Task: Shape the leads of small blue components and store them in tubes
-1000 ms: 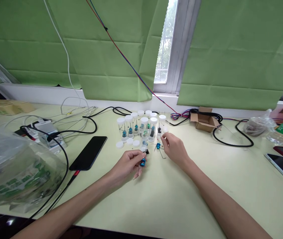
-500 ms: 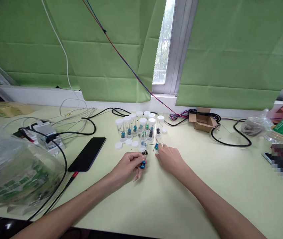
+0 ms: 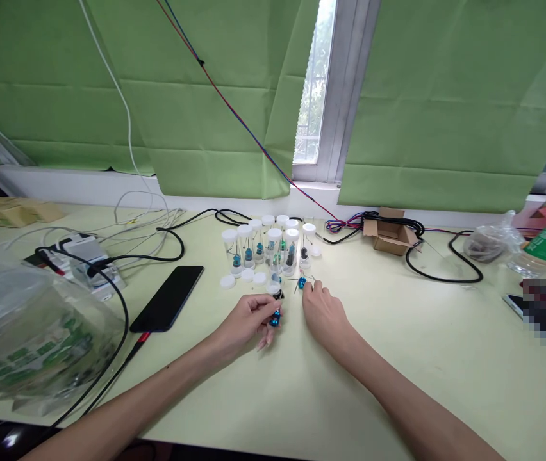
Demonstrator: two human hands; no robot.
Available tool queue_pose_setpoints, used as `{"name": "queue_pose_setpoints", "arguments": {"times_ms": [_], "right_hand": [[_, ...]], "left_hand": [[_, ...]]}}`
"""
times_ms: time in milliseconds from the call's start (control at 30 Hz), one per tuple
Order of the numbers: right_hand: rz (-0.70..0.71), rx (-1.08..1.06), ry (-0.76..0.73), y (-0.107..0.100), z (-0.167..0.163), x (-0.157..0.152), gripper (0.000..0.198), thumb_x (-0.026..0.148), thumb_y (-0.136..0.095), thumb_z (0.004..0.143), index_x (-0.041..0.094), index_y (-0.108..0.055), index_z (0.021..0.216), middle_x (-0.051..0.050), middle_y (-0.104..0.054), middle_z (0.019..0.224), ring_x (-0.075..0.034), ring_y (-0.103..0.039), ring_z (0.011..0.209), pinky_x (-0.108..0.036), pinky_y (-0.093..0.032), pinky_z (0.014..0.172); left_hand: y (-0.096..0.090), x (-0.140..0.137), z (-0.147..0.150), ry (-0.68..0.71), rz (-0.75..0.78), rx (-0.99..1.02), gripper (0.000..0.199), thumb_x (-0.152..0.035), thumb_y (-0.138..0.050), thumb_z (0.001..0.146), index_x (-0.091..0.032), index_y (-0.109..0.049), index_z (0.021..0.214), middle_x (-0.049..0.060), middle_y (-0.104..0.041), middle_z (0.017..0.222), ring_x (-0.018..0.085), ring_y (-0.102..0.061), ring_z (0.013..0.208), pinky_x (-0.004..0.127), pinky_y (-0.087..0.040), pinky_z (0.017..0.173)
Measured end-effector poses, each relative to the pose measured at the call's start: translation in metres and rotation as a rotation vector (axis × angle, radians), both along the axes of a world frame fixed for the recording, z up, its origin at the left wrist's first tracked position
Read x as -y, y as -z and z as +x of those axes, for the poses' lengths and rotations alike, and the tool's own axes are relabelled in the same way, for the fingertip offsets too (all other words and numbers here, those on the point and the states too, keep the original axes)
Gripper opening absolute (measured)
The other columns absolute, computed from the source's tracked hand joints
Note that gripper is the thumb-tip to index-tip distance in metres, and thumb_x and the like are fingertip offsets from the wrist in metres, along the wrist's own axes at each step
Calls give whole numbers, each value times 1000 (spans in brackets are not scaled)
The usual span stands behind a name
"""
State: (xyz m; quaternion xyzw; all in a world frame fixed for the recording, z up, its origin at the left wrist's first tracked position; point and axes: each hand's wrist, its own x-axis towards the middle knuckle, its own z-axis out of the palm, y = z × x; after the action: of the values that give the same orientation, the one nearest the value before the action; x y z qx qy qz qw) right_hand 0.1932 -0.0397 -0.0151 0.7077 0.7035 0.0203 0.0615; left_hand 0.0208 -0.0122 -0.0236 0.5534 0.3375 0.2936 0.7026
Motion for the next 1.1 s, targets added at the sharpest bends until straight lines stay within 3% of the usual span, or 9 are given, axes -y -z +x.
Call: {"name": "queue_pose_setpoints", "arguments": {"times_ms": [267,567,733,900,1100], "right_hand": [[-10,2,45,-7,-8,3,36,-8,-34,87,11,-54,111,-17,-58,108,-25,-65,91,-26,-42,54],[12,2,47,-3,-8,3,31,-5,-37,90,12,-53,110,-16,-57,108,-23,-66,90,-25,-38,52],[37,-18,64,-3,-12,4,29,-5,-37,89,13,-52,105,-14,-56,106,-20,-66,82,-25,-29,47],[124,-79,73,-5,-16,6,27,-4,-35,87,15,-50,98,-10,-54,98,-17,-62,69,-27,-21,45],[321,-300,-38,2,-17,7,19,4,-33,94,19,-45,90,-7,-55,92,-14,-51,58,-26,-25,48]], "left_hand": [[2,0,3,9,17,-33,42,-53,-68,77,-16,-52,66,-3,-53,49,12,-56,37,19,-38,32],[0,9,0,-9,249,-152,38,-51,-55,89,-19,-52,69,-4,-49,41,12,-52,34,20,-33,33],[-3,12,-2,-96,352,-112,36,-48,-52,91,-19,-53,70,-4,-47,43,12,-52,37,21,-36,38],[-10,10,-5,-211,438,-42,32,-45,-55,91,-18,-60,76,-2,-56,49,11,-53,39,23,-42,42],[-17,1,-10,-456,423,37,31,-47,-59,87,-19,-59,75,-3,-56,49,12,-54,39,23,-42,40]]}}
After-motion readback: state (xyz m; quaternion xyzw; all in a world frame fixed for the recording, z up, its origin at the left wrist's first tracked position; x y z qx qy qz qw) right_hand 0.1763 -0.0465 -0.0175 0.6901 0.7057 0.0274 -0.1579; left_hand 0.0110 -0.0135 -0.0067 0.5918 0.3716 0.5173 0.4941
